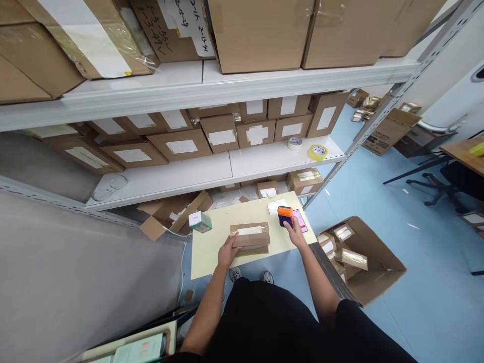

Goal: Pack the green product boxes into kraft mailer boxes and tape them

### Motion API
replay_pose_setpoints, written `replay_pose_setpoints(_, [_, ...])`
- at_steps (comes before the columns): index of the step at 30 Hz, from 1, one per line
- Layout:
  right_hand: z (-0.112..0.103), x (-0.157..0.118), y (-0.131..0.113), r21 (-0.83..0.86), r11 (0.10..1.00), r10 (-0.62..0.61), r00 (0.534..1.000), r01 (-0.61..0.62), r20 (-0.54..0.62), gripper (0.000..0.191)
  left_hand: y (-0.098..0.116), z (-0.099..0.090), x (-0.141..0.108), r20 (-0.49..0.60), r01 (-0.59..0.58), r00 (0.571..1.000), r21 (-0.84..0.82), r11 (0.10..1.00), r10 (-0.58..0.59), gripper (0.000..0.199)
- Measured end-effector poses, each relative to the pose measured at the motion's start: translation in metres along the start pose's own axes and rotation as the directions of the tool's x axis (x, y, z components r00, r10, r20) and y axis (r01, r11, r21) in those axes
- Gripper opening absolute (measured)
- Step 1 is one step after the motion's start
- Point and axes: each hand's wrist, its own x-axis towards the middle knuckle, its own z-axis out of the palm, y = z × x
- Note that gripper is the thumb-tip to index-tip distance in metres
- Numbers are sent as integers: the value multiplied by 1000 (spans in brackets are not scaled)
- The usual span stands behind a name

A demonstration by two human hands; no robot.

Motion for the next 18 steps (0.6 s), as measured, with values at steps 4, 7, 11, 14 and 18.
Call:
replay_pose_setpoints(4, [7, -5, -38, 131, 991, -43, 996, 33, 76, 50, 10, 31, 14, 84, 47, 995, -23, 999, -45, 73])
replay_pose_setpoints(7, [22, -9, -45, 161, 987, -24, 988, -1, 152, 48, 5, 41, 15, 63, 37, 998, -114, 993, -30, 73])
replay_pose_setpoints(11, [52, -12, -32, 102, 993, 33, 955, -65, 296, 50, 1, 40, 14, 37, 28, 999, -250, 968, -20, 71])
replay_pose_setpoints(14, [68, -17, -13, 31, 995, 77, 926, -95, 370, 52, 4, 38, 16, 72, 65, 996, -274, 959, -47, 72])
replay_pose_setpoints(18, [68, -24, 10, 4, 995, 90, 912, -100, 400, 54, 4, 35, 19, 92, 60, 995, -291, 955, -35, 73])
